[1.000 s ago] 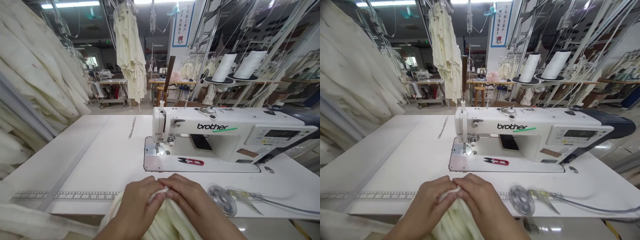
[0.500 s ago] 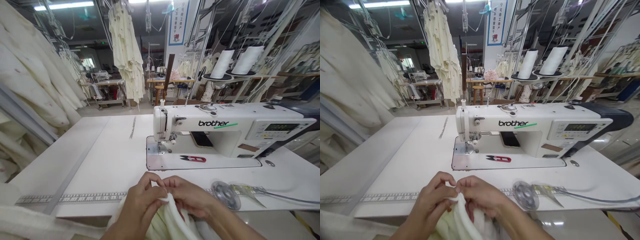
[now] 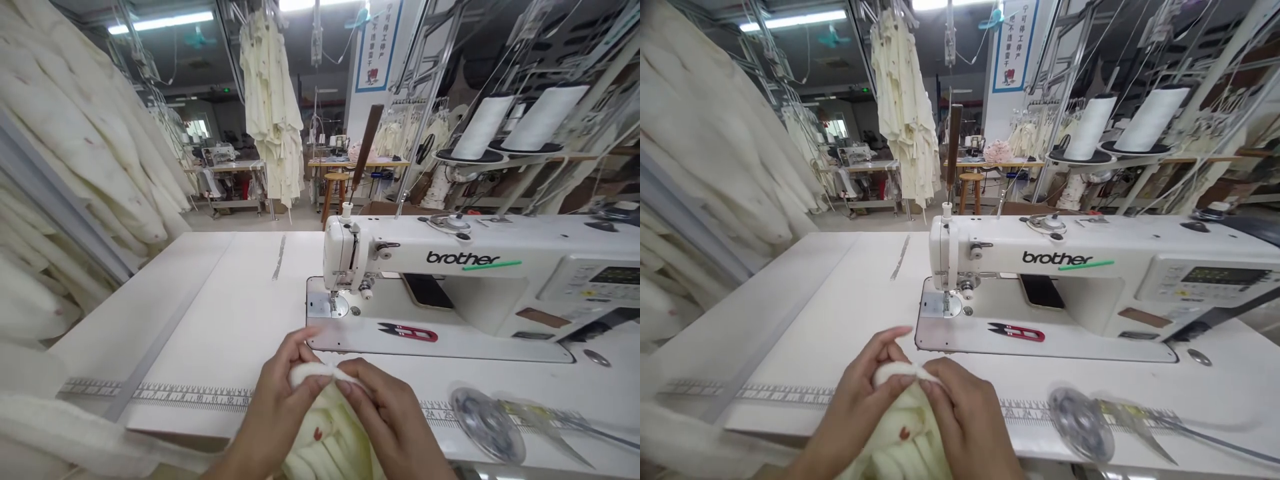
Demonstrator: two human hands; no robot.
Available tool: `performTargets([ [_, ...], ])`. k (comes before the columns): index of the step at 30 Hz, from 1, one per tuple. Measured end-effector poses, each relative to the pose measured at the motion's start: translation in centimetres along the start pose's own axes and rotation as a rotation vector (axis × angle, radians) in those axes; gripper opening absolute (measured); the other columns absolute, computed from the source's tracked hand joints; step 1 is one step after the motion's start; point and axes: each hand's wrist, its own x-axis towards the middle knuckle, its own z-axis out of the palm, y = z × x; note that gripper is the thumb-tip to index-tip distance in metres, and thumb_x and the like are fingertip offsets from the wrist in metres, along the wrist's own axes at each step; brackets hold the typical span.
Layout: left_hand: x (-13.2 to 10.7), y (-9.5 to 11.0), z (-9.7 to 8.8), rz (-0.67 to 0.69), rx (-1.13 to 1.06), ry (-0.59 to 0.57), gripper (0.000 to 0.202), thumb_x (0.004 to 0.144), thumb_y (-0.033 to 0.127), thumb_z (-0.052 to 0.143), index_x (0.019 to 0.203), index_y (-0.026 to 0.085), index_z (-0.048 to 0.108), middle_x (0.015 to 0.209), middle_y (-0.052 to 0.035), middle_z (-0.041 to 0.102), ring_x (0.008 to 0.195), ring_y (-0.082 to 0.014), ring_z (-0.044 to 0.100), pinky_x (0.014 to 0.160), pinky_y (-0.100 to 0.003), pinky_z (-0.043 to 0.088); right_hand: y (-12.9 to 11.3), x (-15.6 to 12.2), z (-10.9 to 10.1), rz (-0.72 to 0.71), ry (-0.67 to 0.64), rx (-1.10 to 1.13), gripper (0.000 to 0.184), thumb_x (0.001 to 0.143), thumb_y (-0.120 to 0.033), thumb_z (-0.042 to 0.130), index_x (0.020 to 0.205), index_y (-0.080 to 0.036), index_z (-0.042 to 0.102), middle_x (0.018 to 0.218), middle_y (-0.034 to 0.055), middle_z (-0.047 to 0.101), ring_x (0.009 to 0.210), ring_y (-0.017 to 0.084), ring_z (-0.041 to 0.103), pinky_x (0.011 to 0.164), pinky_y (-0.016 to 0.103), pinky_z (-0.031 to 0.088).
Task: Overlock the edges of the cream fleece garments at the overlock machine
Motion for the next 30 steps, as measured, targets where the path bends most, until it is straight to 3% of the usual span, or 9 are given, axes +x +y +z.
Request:
performTargets([
  [3, 1.9, 1.1, -0.9, -0.077, -0.033, -0.196, 0.027, 0.085, 0.035, 0.056, 0.108, 0.023, 0.065, 0.089, -0.0028, 0.058, 0.081, -0.0151, 0.059, 0.072, -0.024, 0.049, 0.9, 1.9, -1.1, -0.134, -0.072, -0.022, 0.024, 0.092, -0.031, 0.041, 0.092, -0.023, 0.063, 0.085, 0.0037, 0.065, 0.077, 0.016, 0.059, 0.070, 0.025, 0.043],
  [5, 3.5, 1.1, -1.2, -0.042, 0.010, -0.198, 0.021, 0.085, 0.034, 0.055, 0.093, 0.021, 0.069, 0.094, -0.0046, 0.058, 0.087, -0.0171, 0.058, 0.072, -0.024, 0.047, 1.6, 3.2, -1.6, -0.140, -0.037, -0.044, 0.023, 0.091, -0.030, 0.043, 0.090, -0.022, 0.064, 0.082, 0.0033, 0.064, 0.075, 0.016, 0.059, 0.069, 0.025, 0.042],
  [9, 7.0, -0.4, -1.1, -0.106, -0.106, -0.281, 0.019, 0.080, 0.035, 0.060, 0.084, 0.016, 0.062, 0.087, -0.0037, 0.059, 0.081, -0.0167, 0.056, 0.064, -0.022, 0.043, 3.0, 5.5, -1.8, 0.136, 0.073, 0.125, 0.022, 0.083, -0.039, 0.054, 0.074, -0.018, 0.058, 0.072, 0.0004, 0.059, 0.068, 0.014, 0.055, 0.062, 0.023, 0.040],
  [12, 9.7, -2.4, -0.7, -0.189, -0.211, -0.367, 0.026, 0.076, 0.039, 0.065, 0.082, 0.014, 0.059, 0.077, -0.0009, 0.057, 0.070, -0.0136, 0.055, 0.063, -0.022, 0.041, 4.3, 7.3, -2.1, 0.298, 0.066, 0.236, 0.027, 0.078, -0.044, 0.057, 0.072, -0.017, 0.053, 0.066, -0.0017, 0.053, 0.062, 0.012, 0.049, 0.056, 0.022, 0.036],
  [14, 11.1, -3.7, -0.2, -0.201, -0.166, -0.371, 0.029, 0.076, 0.041, 0.063, 0.084, 0.013, 0.059, 0.078, -0.0022, 0.059, 0.070, -0.0149, 0.056, 0.063, -0.023, 0.040, 5.3, 8.6, -2.4, 0.349, 0.056, 0.090, 0.026, 0.077, -0.043, 0.055, 0.069, -0.018, 0.052, 0.062, -0.0026, 0.051, 0.058, 0.011, 0.046, 0.054, 0.022, 0.033],
  [17, 12.5, -5.2, 0.6, -0.183, 0.122, -0.338, 0.026, 0.081, 0.039, 0.052, 0.086, 0.015, 0.061, 0.078, -0.0030, 0.061, 0.070, -0.0174, 0.056, 0.062, -0.026, 0.040, 6.5, 10.2, -2.5, 0.414, 0.055, -0.240, 0.022, 0.076, -0.035, 0.054, 0.061, -0.019, 0.050, 0.053, -0.0031, 0.048, 0.053, 0.012, 0.044, 0.052, 0.023, 0.029],
  [21, 13.5, -5.6, 1.5, -0.060, 0.498, -0.270, 0.023, 0.083, 0.031, 0.045, 0.089, 0.019, 0.063, 0.089, -0.0040, 0.065, 0.080, -0.0207, 0.058, 0.071, -0.030, 0.041, 7.4, 11.4, -2.1, 0.451, 0.086, -0.375, 0.016, 0.073, -0.024, 0.052, 0.058, -0.020, 0.047, 0.051, -0.0031, 0.047, 0.050, 0.012, 0.041, 0.052, 0.024, 0.026],
  [30, 14.9, -4.8, 2.4, -0.090, 0.587, -0.252, 0.021, 0.081, 0.023, 0.043, 0.084, 0.020, 0.064, 0.092, -0.0051, 0.065, 0.084, -0.0225, 0.061, 0.068, -0.027, 0.043, 8.5, 12.0, -1.8, 0.451, 0.190, -0.452, 0.015, 0.076, -0.026, 0.048, 0.062, -0.019, 0.051, 0.066, 0.0014, 0.057, 0.063, 0.015, 0.049, 0.060, 0.025, 0.029],
])
